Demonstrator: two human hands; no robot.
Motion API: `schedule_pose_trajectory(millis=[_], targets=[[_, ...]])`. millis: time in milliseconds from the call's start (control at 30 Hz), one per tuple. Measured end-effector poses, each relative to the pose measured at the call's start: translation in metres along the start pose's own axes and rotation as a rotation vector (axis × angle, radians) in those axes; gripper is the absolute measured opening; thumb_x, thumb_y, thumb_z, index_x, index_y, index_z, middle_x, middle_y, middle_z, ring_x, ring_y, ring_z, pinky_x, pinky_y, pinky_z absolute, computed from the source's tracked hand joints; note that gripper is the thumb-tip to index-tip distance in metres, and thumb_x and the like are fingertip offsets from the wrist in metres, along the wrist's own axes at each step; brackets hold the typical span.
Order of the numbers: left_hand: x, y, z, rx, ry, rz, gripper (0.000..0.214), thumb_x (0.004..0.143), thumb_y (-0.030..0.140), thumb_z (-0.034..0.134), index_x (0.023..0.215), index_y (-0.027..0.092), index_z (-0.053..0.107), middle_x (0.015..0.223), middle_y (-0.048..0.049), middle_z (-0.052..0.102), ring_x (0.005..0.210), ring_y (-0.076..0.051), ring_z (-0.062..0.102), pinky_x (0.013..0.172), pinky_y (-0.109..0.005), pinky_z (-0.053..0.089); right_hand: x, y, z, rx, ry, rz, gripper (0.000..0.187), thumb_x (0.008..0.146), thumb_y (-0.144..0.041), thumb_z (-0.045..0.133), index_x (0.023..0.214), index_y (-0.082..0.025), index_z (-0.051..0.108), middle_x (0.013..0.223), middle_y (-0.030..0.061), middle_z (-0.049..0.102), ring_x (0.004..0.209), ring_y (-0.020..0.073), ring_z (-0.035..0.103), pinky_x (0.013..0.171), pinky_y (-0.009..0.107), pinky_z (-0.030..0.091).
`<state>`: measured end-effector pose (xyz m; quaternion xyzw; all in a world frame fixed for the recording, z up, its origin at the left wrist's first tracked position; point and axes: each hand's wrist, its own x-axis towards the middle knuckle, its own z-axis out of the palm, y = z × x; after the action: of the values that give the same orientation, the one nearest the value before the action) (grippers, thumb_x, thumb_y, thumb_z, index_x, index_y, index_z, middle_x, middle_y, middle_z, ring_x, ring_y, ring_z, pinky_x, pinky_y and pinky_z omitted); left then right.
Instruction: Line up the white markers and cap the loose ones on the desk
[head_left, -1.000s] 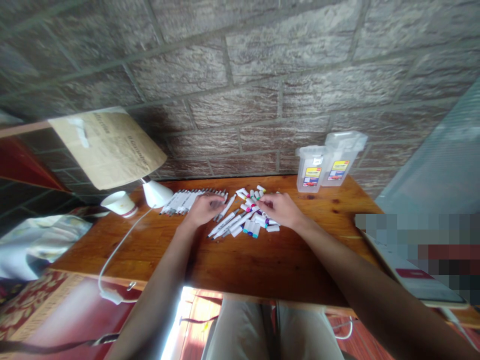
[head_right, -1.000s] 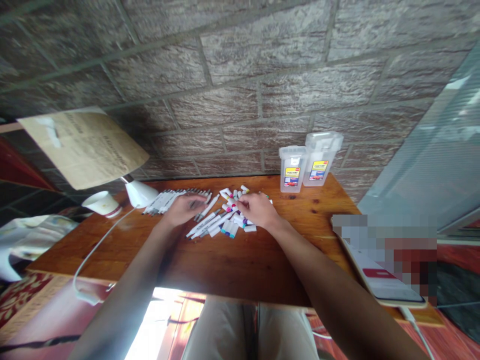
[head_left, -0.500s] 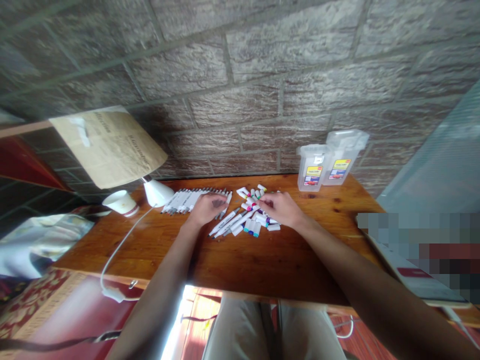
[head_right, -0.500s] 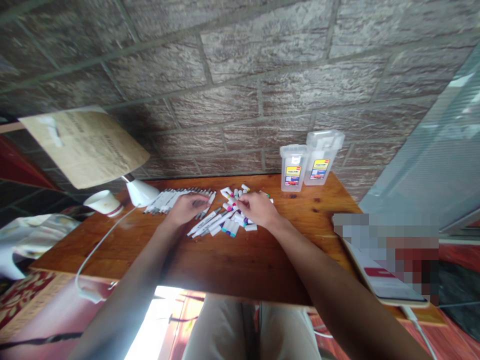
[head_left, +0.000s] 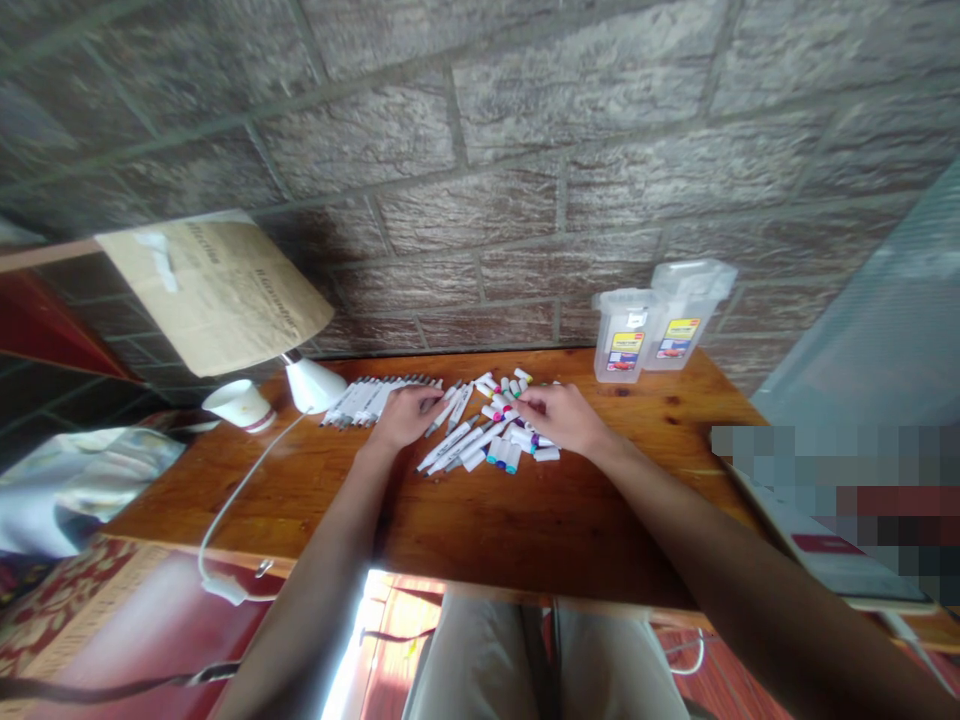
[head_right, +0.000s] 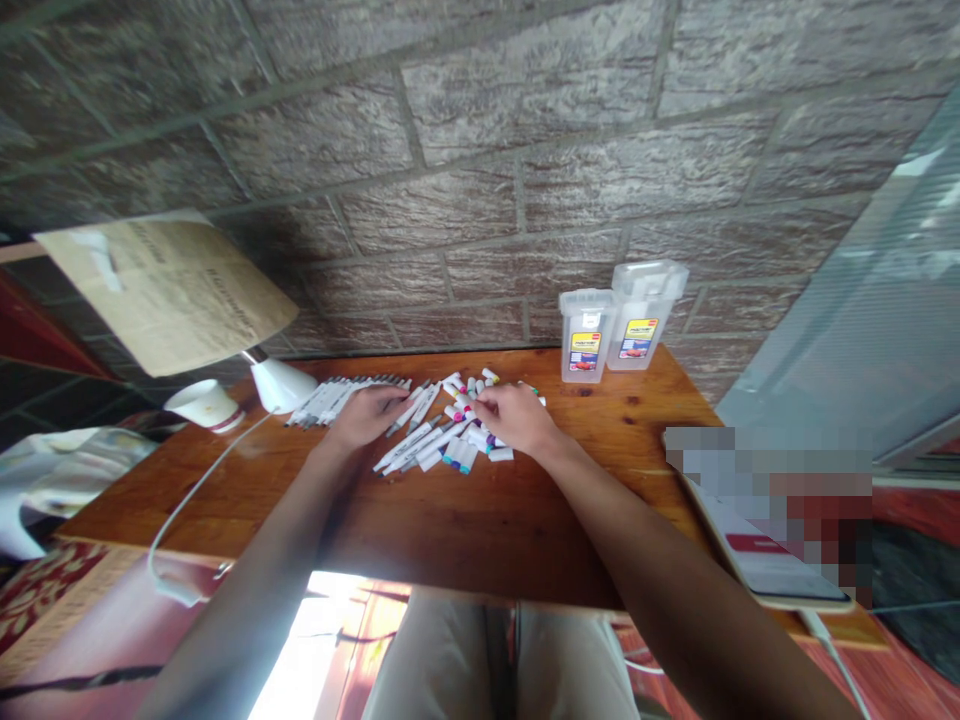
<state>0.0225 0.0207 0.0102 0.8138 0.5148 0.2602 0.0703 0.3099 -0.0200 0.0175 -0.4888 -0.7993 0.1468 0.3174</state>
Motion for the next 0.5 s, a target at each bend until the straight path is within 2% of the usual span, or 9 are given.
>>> schedule_pose_trajectory(millis=[167, 500], targets=[[0.0013, 0.0021, -0.0011, 0.011, 0.019, 0.017, 0.029, 0.087, 0.043, 0.056, 0.088, 0.022, 0.075, 0.087, -0.0040, 0.076, 0.079, -0.020, 0.069, 0.079, -0.029, 0.051, -0.0001, 0.0005, 0.0007, 0.008, 0.004, -0.001, 0.027, 0.091, -0.033, 0.054, 0.075, -0.021, 0.072, 0.069, 0.0003, 0.071, 0.061, 0.0122, 0.061, 0.063, 0.022, 0.040], [0.0005, -0.0016, 0.0011, 0.000, 0.048, -0.045, 0.020, 0.081, 0.035, 0.061, 0.083, 0.023, 0.076, 0.086, -0.0029, 0.077, 0.077, -0.021, 0.069, 0.077, -0.031, 0.051, -0.0003, -0.0018, -0.0001, 0.002, -0.004, 0.002, 0.027, 0.092, -0.033, 0.054, 0.077, -0.021, 0.073, 0.070, 0.0006, 0.072, 0.062, 0.0122, 0.062, 0.064, 0.022, 0.040]])
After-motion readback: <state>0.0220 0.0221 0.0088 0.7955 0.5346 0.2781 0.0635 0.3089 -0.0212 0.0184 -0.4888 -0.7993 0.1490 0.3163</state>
